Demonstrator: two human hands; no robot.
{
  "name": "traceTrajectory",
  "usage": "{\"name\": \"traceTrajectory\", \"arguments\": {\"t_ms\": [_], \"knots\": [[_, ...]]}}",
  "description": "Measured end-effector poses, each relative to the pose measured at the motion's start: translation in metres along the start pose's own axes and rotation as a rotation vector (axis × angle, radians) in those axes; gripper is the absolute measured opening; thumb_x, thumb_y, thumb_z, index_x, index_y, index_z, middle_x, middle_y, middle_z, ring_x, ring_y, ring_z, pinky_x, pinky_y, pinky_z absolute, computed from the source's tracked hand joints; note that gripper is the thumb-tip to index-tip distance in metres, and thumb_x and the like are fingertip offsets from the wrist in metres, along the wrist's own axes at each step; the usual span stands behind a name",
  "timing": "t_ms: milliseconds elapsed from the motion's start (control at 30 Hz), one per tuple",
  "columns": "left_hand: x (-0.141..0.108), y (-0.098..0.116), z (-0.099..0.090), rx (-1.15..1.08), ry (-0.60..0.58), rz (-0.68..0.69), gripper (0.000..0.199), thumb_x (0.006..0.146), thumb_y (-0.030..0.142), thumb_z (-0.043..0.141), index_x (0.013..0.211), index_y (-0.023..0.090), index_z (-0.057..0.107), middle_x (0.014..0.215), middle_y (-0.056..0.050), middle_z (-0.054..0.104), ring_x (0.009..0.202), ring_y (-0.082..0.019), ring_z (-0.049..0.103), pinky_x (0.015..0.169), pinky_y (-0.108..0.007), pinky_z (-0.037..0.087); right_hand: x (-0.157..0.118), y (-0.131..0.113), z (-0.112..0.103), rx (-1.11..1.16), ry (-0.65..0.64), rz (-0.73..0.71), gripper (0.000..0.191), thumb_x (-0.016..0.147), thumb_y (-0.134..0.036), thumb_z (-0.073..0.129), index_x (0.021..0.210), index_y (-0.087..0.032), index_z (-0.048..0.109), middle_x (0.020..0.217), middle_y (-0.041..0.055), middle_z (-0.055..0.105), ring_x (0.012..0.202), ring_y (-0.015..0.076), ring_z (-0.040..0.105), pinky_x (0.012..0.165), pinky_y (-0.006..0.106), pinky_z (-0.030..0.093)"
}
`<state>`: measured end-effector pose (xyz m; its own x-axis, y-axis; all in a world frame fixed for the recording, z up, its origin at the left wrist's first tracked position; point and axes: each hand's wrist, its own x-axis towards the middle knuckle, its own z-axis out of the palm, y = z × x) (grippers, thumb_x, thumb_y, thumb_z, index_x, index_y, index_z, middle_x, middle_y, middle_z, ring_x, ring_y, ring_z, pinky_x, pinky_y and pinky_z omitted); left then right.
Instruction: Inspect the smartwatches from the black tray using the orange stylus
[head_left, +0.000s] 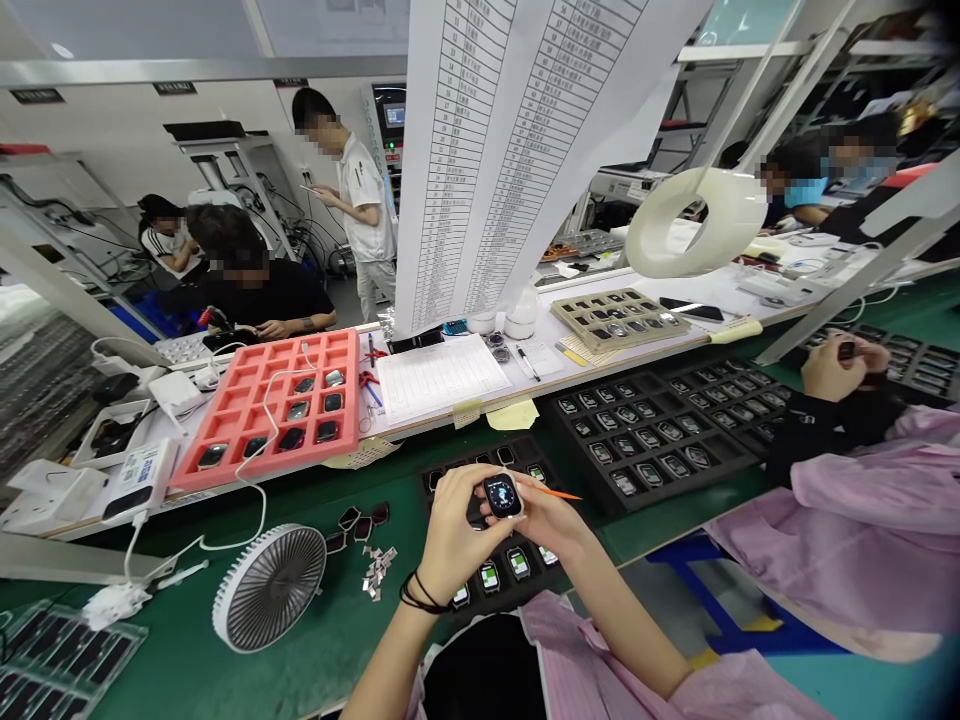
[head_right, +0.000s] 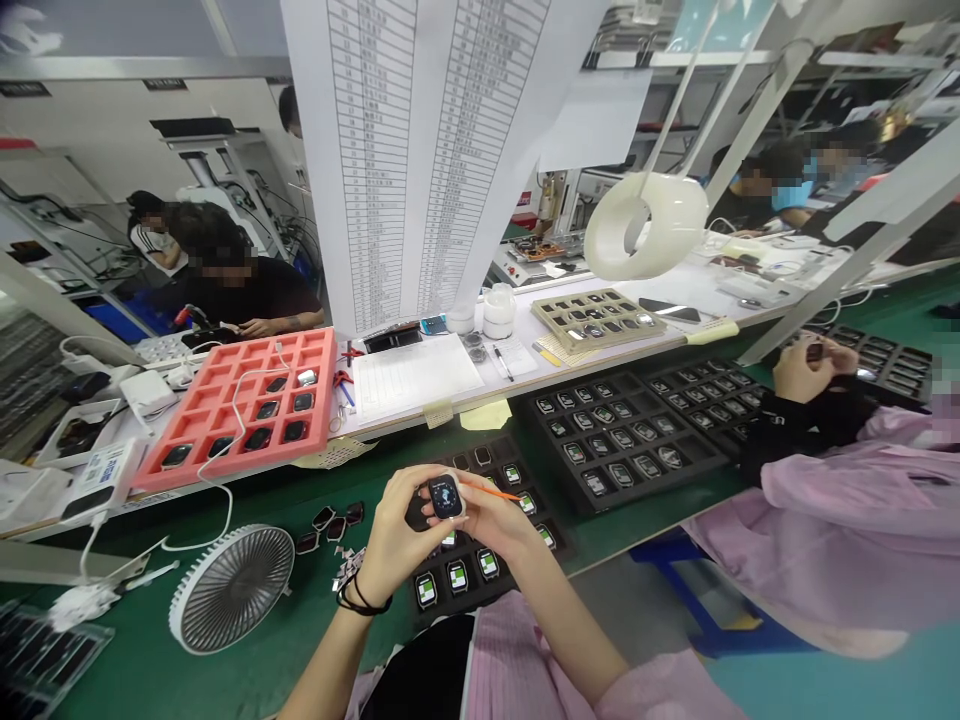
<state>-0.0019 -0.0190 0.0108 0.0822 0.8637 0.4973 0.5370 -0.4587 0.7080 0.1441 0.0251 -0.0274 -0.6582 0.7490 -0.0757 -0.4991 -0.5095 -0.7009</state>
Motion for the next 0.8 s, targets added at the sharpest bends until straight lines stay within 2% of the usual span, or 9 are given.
{"name": "traceTrajectory", "arguments": {"t_ms": [800], "knots": [[-0.0005,-0.0052,0.0021,-0.003,0.007,-0.017,0.040,0.072,0.018,0.074,0.108,0.023,0.057,0.106,-0.008,0.067,0.100,-0.026,0.061,0.087,-0.043,0.049,0.0033,0.0020,-0.0006,0.003,0.021,0.004,0.039,0.069,-0.039,0.076,0.102,-0.019,0.069,0.092,0.0100,0.072,0.082,0.0234,0.069,0.075,0.038,0.055]]}}
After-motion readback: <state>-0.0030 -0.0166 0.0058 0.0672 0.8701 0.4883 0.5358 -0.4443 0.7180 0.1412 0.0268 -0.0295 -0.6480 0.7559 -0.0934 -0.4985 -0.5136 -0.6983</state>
